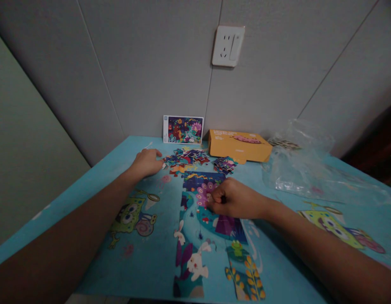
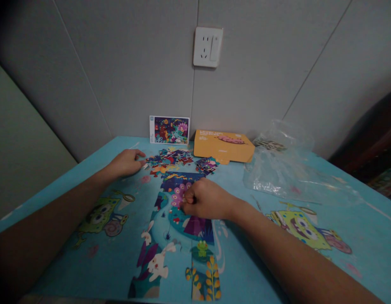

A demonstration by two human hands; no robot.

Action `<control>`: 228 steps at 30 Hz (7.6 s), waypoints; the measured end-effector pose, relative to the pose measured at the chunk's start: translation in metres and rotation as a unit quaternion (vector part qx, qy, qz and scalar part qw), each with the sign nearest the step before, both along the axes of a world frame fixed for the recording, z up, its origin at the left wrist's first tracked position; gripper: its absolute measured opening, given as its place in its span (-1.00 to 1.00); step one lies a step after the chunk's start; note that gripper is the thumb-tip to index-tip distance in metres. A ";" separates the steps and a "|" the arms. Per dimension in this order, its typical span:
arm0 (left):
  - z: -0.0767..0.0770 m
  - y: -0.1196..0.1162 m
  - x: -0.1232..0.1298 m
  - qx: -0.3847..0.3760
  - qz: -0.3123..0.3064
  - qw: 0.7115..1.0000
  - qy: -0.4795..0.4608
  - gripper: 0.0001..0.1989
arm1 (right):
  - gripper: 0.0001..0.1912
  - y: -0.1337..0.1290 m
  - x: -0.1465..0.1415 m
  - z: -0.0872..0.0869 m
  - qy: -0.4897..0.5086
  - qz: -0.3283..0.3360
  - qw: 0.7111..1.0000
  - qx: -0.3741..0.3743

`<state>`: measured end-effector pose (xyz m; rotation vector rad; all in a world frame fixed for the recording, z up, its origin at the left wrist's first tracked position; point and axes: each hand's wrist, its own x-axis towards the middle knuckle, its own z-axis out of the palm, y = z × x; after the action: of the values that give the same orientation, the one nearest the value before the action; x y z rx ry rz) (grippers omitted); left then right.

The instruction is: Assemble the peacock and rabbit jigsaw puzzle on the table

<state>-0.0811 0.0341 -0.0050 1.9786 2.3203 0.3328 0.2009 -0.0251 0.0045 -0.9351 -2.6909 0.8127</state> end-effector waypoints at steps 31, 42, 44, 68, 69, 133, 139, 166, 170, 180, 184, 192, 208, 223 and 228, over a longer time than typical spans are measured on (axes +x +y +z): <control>0.022 -0.007 -0.004 0.157 0.104 0.963 -0.192 -0.76 | -0.68 0.000 -0.001 0.000 -0.013 -0.004 1.000 -0.004; 0.011 -0.007 0.006 0.108 0.065 0.916 -0.381 -0.63 | -0.64 0.000 0.000 0.002 -0.017 -0.009 1.000 0.005; 0.011 -0.007 0.005 0.080 0.073 0.929 -0.353 -0.68 | -0.64 0.000 -0.001 0.001 -0.017 -0.010 1.000 0.006; -0.011 0.002 0.011 0.104 -0.194 0.974 -0.048 -0.63 | -0.64 0.002 -0.001 -0.001 -0.028 -0.009 1.000 0.002; -0.012 0.003 0.011 0.111 -0.189 0.974 -0.056 -0.61 | -0.65 0.002 -0.002 -0.001 -0.028 -0.008 1.000 0.001; -0.018 0.000 0.016 0.146 -0.100 0.984 -0.011 -0.64 | -0.75 0.002 -0.003 -0.001 0.007 -0.049 0.999 -0.022; -0.018 0.001 0.023 0.121 -0.216 0.966 -0.078 -0.69 | -0.74 0.001 -0.003 -0.001 0.001 -0.051 0.998 -0.025; -0.011 -0.002 0.023 0.148 -0.170 0.971 -0.081 -0.72 | -0.74 0.002 -0.003 -0.001 0.000 -0.053 0.999 -0.010; -0.014 -0.007 0.030 0.132 -0.239 0.961 -0.032 -0.61 | -0.75 0.003 -0.002 -0.003 0.008 -0.053 0.999 -0.004; -0.005 -0.016 0.032 0.104 -0.272 0.956 0.040 -0.53 | -0.76 0.003 -0.003 -0.004 0.011 -0.057 0.998 0.000; 0.004 -0.020 0.027 0.061 -0.274 0.959 0.051 -0.62 | -0.78 0.002 -0.003 -0.002 0.006 -0.059 0.998 -0.002; 0.001 -0.016 0.026 0.018 -0.266 0.963 0.026 -0.61 | -0.78 0.001 -0.004 0.001 -0.001 -0.059 0.998 0.001; 0.007 -0.022 0.034 0.126 -0.263 0.943 -0.161 -0.78 | -0.74 0.001 -0.004 -0.001 0.020 -0.065 0.997 -0.020; 0.007 -0.046 0.067 0.177 -0.359 0.860 -0.316 -0.67 | -0.62 0.015 -0.004 -0.013 0.218 -0.223 0.950 -0.010; -0.001 -0.032 0.058 0.229 -0.277 0.886 -0.293 -0.80 | -0.75 0.028 0.011 -0.008 0.137 -0.349 0.912 0.170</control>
<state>-0.0230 0.0018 -0.0064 2.1903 1.3191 1.2961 0.2114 0.0028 -0.0032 -1.4200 -1.9371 0.2774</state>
